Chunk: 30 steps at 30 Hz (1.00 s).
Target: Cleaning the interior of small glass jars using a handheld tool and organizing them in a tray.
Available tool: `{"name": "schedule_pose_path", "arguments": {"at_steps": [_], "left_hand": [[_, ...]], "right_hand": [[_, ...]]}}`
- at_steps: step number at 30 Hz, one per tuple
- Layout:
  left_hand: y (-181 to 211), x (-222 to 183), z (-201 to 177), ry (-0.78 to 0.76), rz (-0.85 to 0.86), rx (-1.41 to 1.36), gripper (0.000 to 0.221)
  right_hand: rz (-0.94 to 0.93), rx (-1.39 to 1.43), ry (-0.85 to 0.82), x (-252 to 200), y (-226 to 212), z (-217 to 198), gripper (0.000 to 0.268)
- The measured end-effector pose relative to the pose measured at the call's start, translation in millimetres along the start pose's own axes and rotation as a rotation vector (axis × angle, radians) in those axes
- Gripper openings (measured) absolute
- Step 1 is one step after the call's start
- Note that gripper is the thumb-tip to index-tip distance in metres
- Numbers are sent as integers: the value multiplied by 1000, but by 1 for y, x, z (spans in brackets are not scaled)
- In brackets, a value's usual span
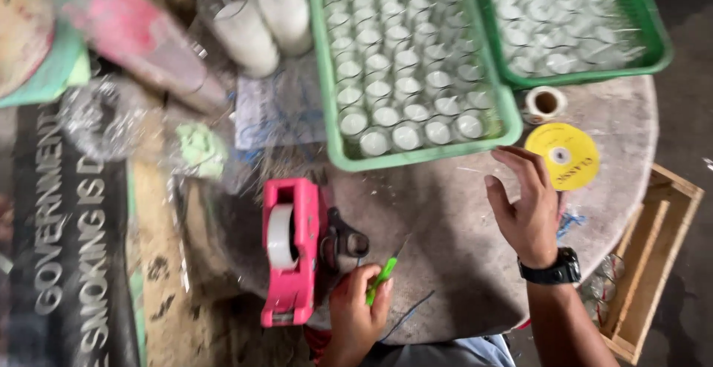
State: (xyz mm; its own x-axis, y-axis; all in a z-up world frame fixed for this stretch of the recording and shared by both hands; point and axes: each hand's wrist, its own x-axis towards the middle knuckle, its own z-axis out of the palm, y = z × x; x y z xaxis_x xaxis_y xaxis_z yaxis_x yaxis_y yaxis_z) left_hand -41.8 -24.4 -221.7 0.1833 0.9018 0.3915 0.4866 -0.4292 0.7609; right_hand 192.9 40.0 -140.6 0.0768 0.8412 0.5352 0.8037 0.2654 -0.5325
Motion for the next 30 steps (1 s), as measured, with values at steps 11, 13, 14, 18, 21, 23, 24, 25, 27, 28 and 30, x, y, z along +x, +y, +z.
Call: {"name": "schedule_pose_path", "arguments": {"at_steps": [11,13,14,18,21,23,24,25,27,28,30], "left_hand": [[-10,-8,12,55,56,92,16],[-11,-11,14,66,-86,77,17],[-8,-9,11,77,-79,79,17],[-2,-6,7,56,-117,62,16],[-3,-6,9,69,-54,67,18],[-4,-7,10,95,-38,71,18],[-4,-7,11,94,-45,61,18],[-5,-7,11,91,-52,50,18],[-6,-8,11,101,-74,69,17],[-7,-8,12,106,-96,86,17],[-7,-6,12,110,-58,99,18]], "right_hand": [[-122,-469,-404,51,41,-2,25],[-92,-464,-432,54,40,-2,23],[-101,-463,-423,54,42,-2,23],[-225,-294,-251,58,51,1,14],[-269,-264,-153,58,55,2,11],[-279,-289,-108,56,46,-7,14],[-206,-89,-63,54,37,-15,11],[-129,109,-18,52,29,-24,9],[96,467,105,36,15,-28,6],[329,821,228,28,9,-31,10],[406,1283,181,21,-10,-32,15]]}}
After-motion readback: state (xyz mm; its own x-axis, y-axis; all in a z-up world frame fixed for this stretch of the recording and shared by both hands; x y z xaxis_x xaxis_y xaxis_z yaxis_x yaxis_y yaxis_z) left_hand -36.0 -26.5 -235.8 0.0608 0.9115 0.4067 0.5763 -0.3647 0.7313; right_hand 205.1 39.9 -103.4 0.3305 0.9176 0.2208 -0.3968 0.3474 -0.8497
